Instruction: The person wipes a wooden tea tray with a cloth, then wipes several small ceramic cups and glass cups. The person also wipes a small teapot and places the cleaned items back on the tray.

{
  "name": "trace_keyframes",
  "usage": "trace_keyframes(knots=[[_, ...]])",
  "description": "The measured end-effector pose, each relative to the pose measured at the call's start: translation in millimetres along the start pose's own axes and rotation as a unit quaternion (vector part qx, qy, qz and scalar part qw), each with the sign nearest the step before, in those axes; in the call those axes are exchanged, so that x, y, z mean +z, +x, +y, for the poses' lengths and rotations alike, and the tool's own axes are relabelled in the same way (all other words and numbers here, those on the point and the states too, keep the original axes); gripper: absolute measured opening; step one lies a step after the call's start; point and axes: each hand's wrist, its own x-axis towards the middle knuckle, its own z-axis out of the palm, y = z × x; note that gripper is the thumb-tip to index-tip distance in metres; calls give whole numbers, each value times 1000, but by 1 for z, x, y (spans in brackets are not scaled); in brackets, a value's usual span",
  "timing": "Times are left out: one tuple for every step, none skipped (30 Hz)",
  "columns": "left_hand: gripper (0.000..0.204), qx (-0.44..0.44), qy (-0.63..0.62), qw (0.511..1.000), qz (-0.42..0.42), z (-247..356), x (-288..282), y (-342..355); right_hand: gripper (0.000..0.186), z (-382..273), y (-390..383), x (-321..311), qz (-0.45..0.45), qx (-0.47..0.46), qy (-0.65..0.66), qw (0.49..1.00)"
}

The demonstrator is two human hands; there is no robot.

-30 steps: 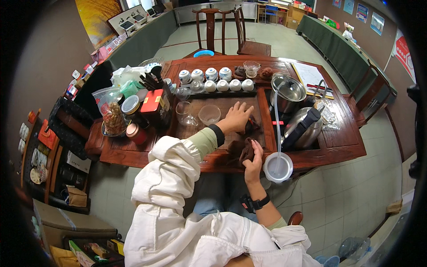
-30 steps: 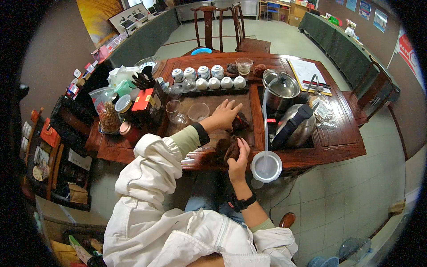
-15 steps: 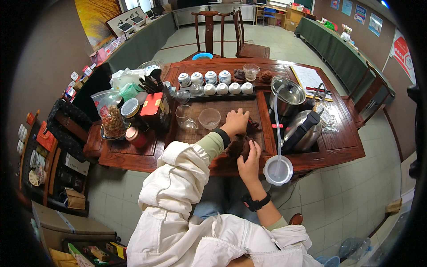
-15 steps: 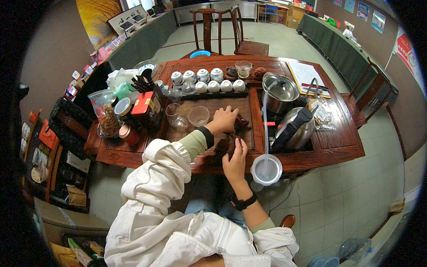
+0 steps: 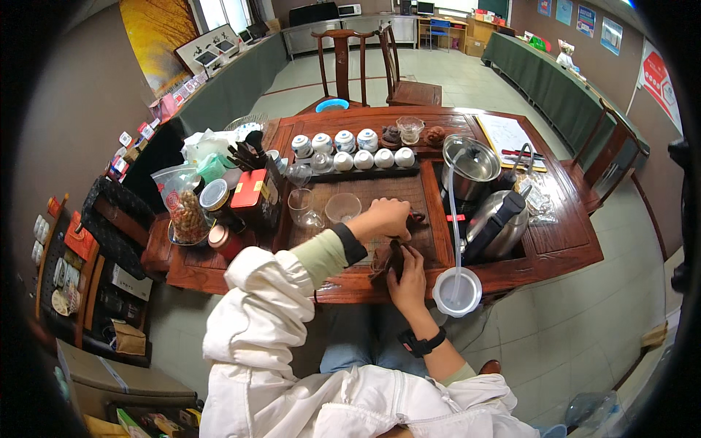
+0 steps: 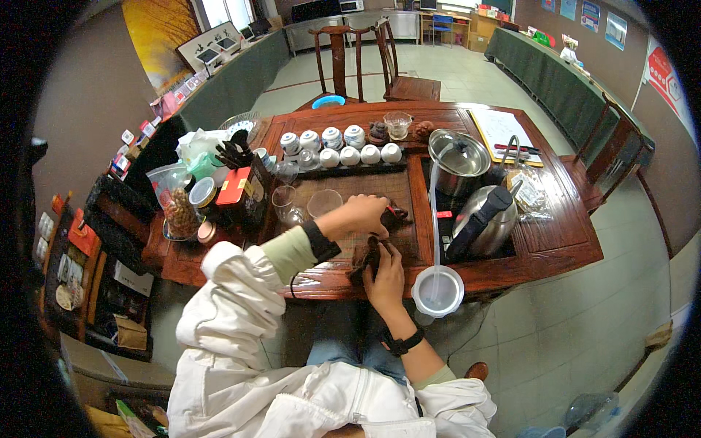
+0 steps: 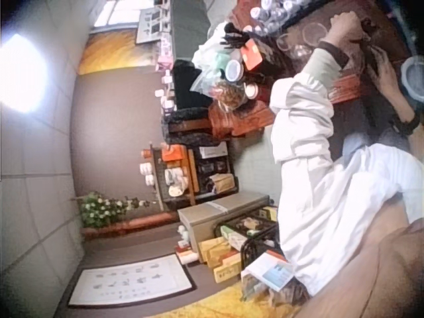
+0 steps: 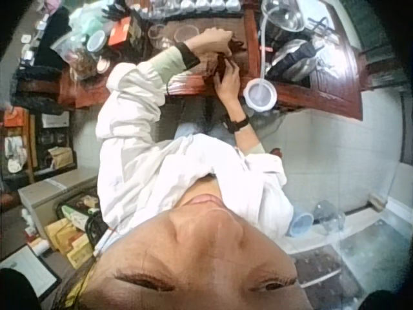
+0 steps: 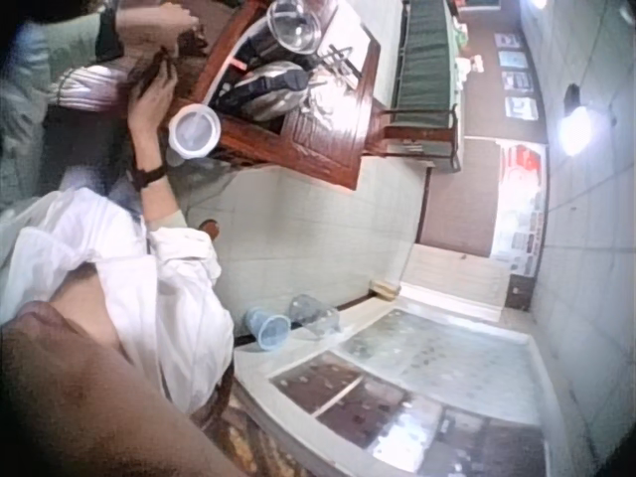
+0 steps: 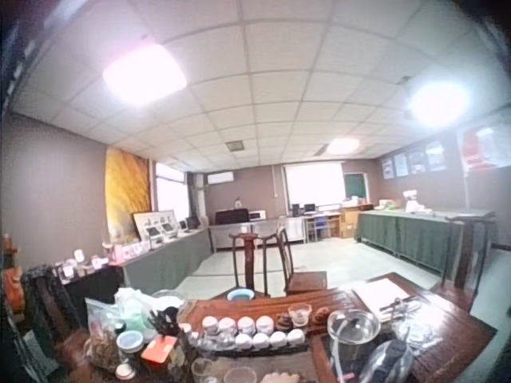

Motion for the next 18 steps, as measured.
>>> trace_keyframes(knots=[[83, 13, -22, 998, -63, -2, -13, -3, 56, 0, 0, -1, -3, -3, 1, 1000], [76, 46, -31, 998, -43, -4, -22, -8, 56, 1, -1, -2, -5, -6, 3, 1000], [75, 74, -52, 994, -56, -8, -33, -9, 56, 1, 0, -2, -6, -9, 6, 1000], [74, 75, -68, 993, -58, -12, -43, -9, 56, 1, 0, -3, -8, -12, 8, 1000], [72, 79, -77, 992, -57, -15, -52, -7, 56, 1, 0, -3, -14, -5, 10, 1000], [70, 45, -123, 991, -40, -19, -58, -5, 55, 2, 0, -4, -20, 2, 13, 1000], [69, 51, -89, 995, -14, -20, -65, 0, 55, 2, 0, -4, -21, 2, 15, 1000], [68, 37, -105, 994, 14, -22, -68, 3, 55, 2, 0, -3, -24, 10, 23, 999], [67, 20, -118, 992, 40, -24, -73, 7, 55, 2, 0, -3, -19, 11, 30, 999], [66, 10, -101, 994, 50, -25, -77, 11, 55, 2, 0, -2, -14, 13, 36, 999], [67, 13, -84, 995, 42, -26, -83, 17, 56, 3, 0, -2, -10, 11, 35, 999], [65, 5, -85, 995, 44, -26, -88, 23, 56, 4, 0, -1, -6, 8, 33, 999], [63, 4, -87, 995, 50, -27, -96, 29, 57, 5, 0, 0, -3, 5, 32, 999], [67, -10, -103, 992, 77, -26, -101, 34, 58, 6, 1, 1, -3, 3, 34, 999], [61, 1, -99, 991, 91, -25, -107, 39, 57, 7, 0, 1, -1, -8, 42, 999], [57, 10, -80, 993, 87, -25, -116, 43, 57, 7, 1, 1, -1, -19, 45, 999], [54, 15, -61, 995, 82, -24, -125, 46, 57, 8, 0, 1, -1, -31, 49, 998], [53, 14, -61, 994, 90, -21, -133, 49, 57, 8, 0, 1, -3, -29, 44, 999]])
